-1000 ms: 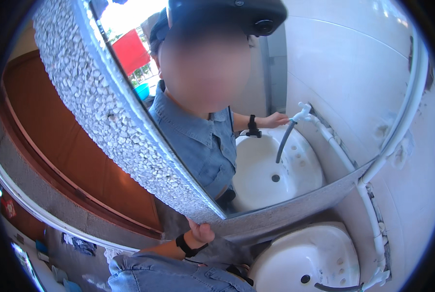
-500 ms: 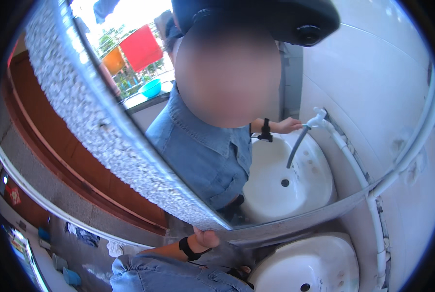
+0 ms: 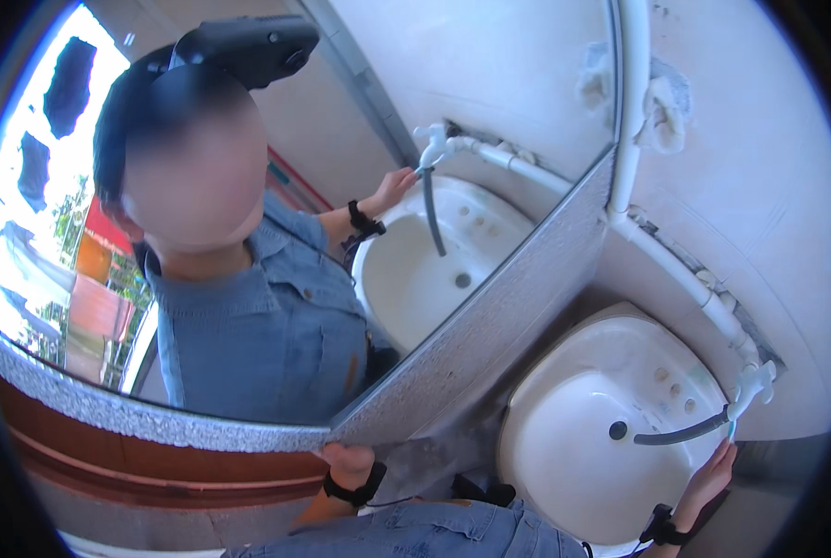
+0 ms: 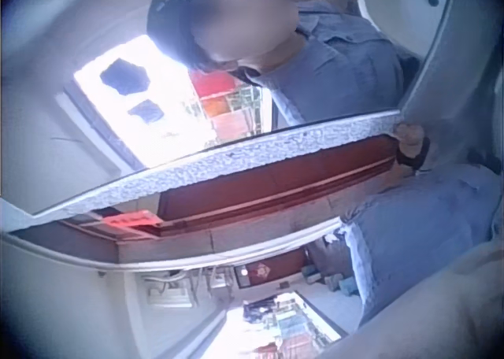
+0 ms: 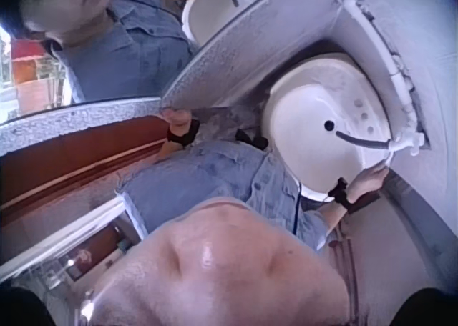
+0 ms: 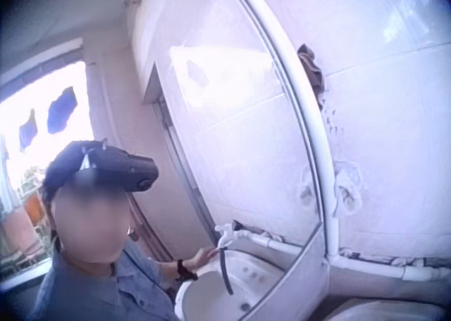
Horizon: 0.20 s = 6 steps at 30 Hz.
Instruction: The person wets a toothbrush under a pipe at a sink, walks to a window to open it, and then returns to the sink to scrub the interior surface of the basin with the toothbrush.
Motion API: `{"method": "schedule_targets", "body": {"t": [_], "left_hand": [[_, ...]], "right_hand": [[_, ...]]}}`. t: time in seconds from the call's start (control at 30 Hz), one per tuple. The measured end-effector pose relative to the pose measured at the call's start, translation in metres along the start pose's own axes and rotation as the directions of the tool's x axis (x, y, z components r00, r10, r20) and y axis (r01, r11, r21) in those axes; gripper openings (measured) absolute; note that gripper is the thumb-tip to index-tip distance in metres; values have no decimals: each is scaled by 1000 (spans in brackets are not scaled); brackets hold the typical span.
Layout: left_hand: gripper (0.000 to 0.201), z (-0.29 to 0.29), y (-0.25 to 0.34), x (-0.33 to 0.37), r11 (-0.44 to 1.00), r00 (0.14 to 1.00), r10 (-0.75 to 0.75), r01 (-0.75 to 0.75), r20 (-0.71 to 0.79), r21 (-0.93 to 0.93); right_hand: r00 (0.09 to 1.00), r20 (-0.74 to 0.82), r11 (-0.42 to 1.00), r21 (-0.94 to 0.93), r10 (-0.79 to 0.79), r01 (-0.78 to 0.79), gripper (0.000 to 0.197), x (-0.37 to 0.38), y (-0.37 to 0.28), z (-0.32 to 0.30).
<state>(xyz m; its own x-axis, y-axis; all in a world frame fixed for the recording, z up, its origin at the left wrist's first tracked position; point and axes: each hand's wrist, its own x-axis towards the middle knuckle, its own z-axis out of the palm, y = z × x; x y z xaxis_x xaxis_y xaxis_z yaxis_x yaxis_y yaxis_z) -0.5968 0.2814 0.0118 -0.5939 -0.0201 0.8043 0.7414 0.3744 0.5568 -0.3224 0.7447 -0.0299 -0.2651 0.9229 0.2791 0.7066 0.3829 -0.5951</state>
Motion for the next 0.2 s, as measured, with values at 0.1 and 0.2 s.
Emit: {"method": "schedule_targets", "body": {"t": [0.1,0.2], "left_hand": [[64,-4,5,-3,986,999,-14,7,42,166],[71,-1,15,12,979,992,-125,129,37,-155]], "right_hand": [[996,-92,1000,29,1,2,32,-4,3,-9],[1000,-15,999,-38,8,-8,32,0,-14,-14]]}}
